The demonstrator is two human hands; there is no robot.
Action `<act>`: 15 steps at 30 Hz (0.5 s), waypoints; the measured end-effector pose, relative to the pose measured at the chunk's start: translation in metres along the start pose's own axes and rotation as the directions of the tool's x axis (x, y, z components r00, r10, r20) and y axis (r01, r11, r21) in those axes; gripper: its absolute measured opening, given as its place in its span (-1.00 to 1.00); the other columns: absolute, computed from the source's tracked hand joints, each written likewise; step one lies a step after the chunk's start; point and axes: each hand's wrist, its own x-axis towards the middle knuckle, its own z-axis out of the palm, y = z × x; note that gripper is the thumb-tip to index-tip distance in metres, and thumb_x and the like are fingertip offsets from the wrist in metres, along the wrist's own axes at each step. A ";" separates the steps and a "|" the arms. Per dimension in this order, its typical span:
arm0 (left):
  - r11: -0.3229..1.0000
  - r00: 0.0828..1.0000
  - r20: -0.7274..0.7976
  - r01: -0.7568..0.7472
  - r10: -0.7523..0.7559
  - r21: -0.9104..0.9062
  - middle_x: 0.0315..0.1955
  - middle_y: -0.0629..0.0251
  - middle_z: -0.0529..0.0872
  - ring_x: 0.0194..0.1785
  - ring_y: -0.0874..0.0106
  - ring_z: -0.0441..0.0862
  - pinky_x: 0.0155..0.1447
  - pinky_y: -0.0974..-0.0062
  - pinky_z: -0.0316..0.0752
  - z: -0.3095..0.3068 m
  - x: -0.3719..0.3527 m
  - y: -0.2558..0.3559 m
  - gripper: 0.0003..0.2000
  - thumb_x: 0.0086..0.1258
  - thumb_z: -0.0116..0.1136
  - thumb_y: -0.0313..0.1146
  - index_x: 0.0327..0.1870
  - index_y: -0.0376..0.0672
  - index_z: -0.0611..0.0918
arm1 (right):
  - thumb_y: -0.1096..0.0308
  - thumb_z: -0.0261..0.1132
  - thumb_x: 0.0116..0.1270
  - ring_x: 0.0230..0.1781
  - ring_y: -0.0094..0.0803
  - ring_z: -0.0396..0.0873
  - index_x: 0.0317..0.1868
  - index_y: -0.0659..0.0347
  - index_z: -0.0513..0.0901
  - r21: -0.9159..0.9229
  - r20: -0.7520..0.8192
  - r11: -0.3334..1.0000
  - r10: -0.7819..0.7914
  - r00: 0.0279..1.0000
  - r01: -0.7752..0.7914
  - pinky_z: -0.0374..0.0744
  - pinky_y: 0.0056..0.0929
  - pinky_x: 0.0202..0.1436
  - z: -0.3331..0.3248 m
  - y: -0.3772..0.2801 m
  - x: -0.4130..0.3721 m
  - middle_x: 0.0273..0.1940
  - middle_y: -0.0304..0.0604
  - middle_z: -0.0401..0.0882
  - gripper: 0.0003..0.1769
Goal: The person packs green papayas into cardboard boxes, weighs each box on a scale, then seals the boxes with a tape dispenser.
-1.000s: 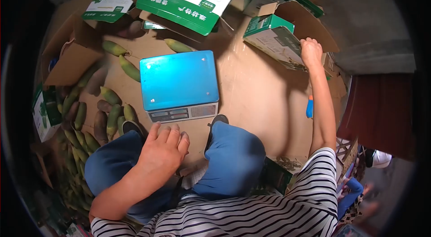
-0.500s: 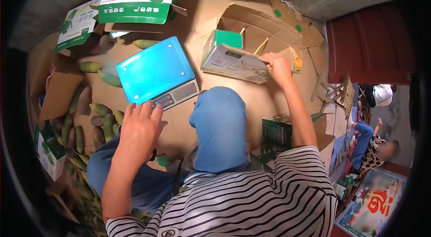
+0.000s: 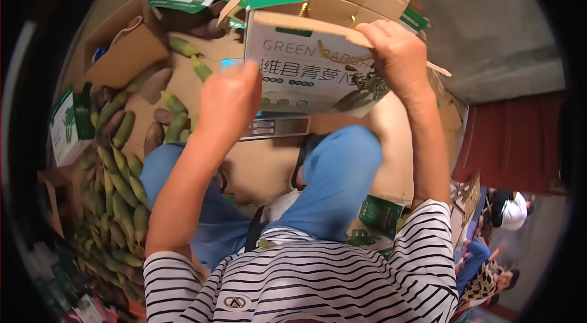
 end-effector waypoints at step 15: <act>0.960 0.914 0.401 0.061 0.057 -0.273 -0.25 0.03 0.70 -0.12 0.03 0.61 -0.02 0.15 0.49 0.017 0.030 -0.053 -0.74 0.37 0.00 -0.24 -0.19 -0.22 0.66 | 0.35 0.24 0.11 -0.29 -0.29 0.49 -0.33 0.19 0.61 0.269 0.087 0.948 -0.201 0.976 0.171 0.52 -0.32 -0.25 0.113 -0.156 -0.009 -0.36 -0.21 0.51 -0.86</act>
